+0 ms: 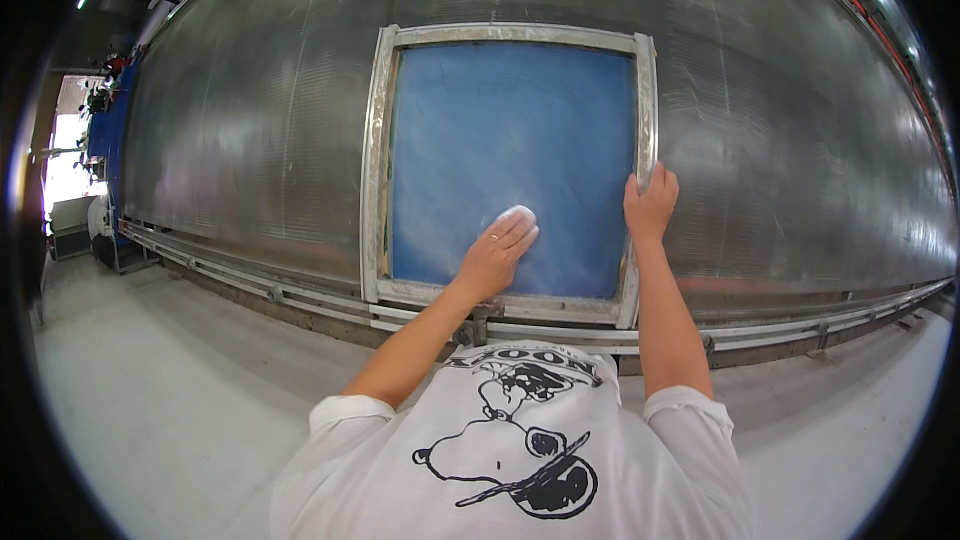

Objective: The person wipes a rectangular blue screen with a white cloth, moving in circular and sweeping motions across the surface. The person repositions the screen on a metal workbench and continues wiping until the end of the clip.

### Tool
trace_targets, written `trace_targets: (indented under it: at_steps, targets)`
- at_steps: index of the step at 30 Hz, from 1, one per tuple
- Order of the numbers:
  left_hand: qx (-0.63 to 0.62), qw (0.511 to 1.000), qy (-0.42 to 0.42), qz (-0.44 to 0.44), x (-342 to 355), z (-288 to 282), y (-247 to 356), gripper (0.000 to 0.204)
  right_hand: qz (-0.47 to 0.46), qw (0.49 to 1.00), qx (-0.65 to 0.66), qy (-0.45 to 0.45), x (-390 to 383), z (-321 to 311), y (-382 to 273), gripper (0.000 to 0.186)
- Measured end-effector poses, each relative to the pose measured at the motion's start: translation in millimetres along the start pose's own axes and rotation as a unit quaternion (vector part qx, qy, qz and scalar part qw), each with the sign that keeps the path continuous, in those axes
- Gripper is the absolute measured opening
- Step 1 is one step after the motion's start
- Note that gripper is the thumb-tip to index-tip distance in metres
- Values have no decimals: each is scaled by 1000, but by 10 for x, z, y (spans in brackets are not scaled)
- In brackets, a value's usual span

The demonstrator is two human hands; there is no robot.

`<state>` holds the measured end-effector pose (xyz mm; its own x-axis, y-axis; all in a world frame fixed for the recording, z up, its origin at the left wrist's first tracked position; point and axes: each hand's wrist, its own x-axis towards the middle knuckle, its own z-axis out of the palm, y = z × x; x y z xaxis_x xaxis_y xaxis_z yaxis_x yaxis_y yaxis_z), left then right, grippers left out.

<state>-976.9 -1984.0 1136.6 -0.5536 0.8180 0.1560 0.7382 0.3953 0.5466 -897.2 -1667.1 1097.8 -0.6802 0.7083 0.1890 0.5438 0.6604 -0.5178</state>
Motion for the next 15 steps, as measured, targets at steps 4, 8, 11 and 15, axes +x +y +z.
trace_targets:
  at_steps: [4,8,11,15]
  targets:
    - [87,992,28,-89,669,-561,-951,49,17,1000,-19,6,31,-31,-49,56]
    - [170,965,139,-144,907,-394,-1188,47,2,999,-43,10,9,36,-82,56]
    - [51,998,-22,-8,971,-335,-736,43,47,998,-24,-22,20,-96,-150,56]
    - [45,953,77,-290,1531,-870,-1558,38,28,999,-25,5,-6,-35,-101,54]
